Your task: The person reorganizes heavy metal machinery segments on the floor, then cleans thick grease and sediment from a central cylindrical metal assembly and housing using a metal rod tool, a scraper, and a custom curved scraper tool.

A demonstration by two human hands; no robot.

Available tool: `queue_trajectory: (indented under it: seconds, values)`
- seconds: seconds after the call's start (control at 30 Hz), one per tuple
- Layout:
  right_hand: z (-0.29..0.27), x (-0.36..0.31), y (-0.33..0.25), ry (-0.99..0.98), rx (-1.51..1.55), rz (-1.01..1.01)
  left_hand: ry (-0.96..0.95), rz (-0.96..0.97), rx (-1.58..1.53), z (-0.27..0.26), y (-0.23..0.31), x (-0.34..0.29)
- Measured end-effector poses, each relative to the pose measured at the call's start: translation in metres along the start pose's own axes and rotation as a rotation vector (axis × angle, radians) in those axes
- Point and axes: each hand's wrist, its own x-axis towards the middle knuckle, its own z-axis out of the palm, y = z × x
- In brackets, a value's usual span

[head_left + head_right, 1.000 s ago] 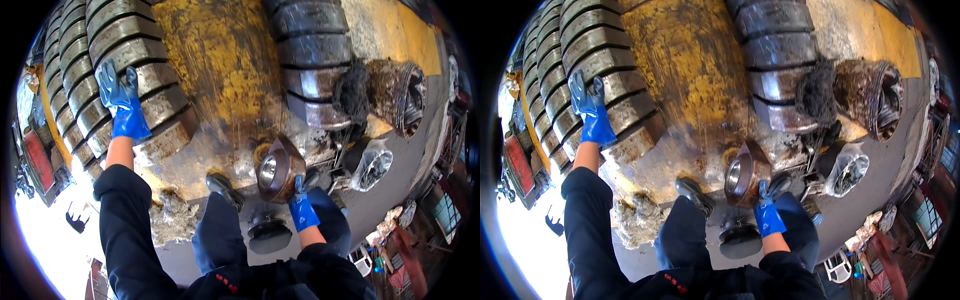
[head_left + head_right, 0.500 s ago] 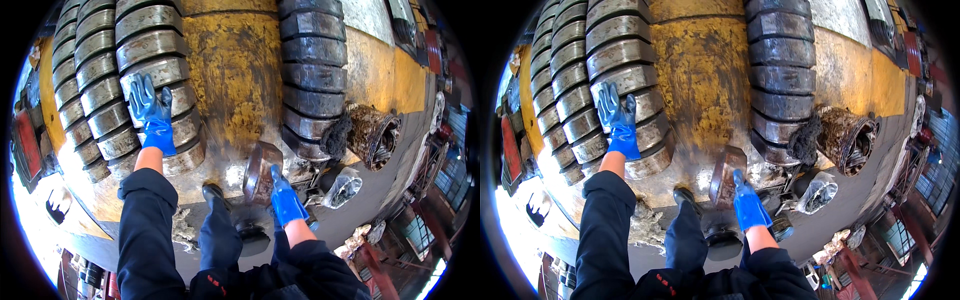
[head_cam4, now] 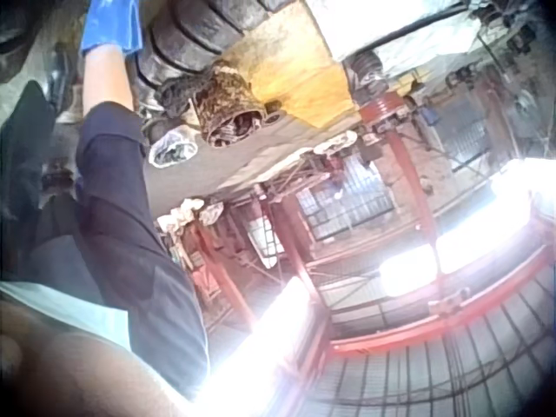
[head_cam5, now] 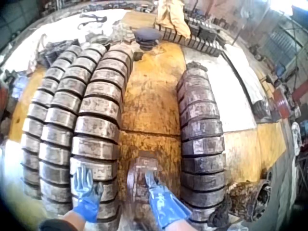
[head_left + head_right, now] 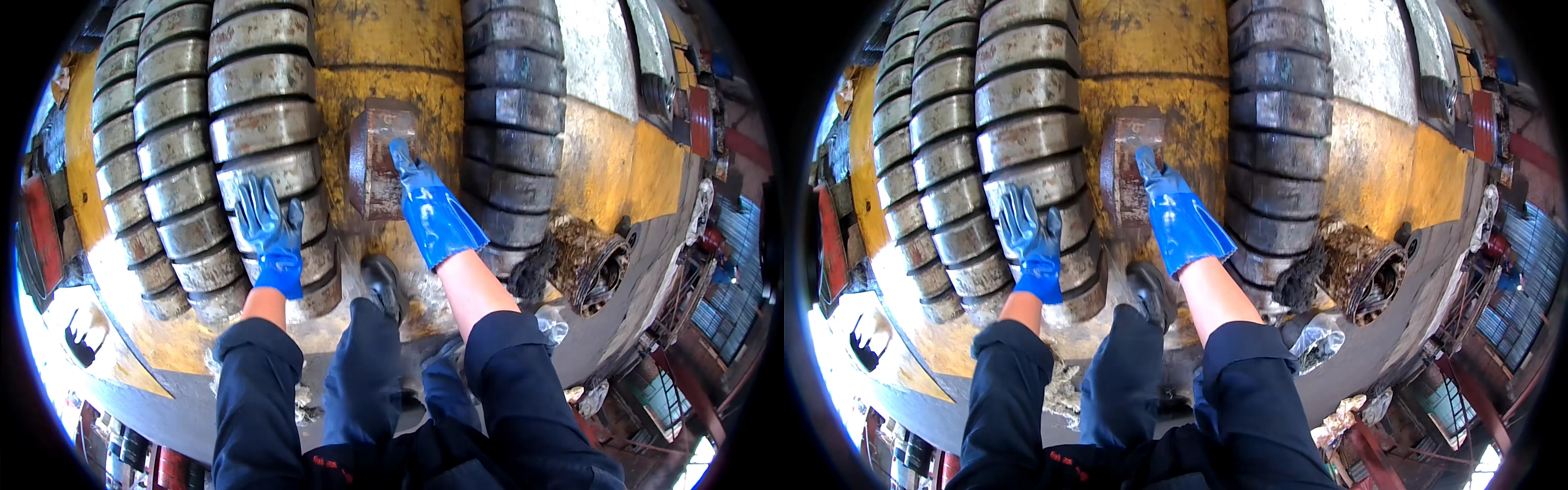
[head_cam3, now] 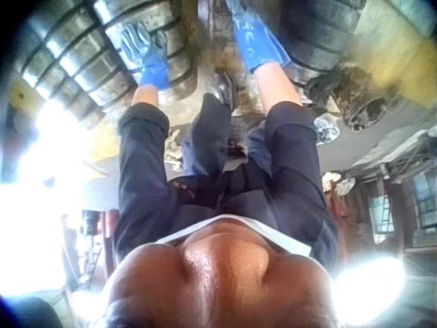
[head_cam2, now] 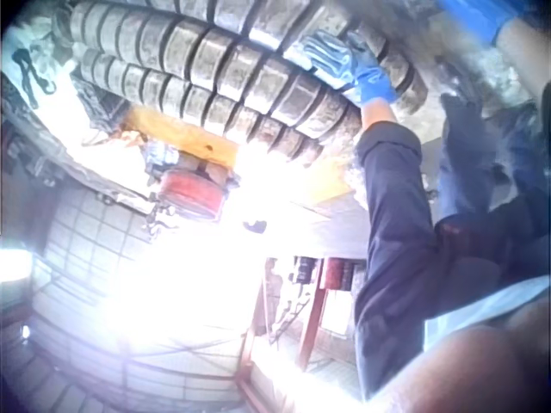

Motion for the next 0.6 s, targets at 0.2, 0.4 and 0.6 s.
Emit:
queue_trajectory:
  seconds: [0.2,0.4,0.6]
  values:
    - [-0.001,0.028,-0.084,-0.052,0.01,-0.019,-0.112,-0.038,-0.099,0.003,-0.006,-0.005]
    - [-0.006,0.039,-0.121,-0.07,-0.015,0.063,-0.171,-0.038,-0.18,0.01,0.0,-0.003]
    - [-0.01,0.035,-0.145,-0.154,-0.056,0.024,-0.181,-0.04,-0.161,0.011,-0.008,0.001]
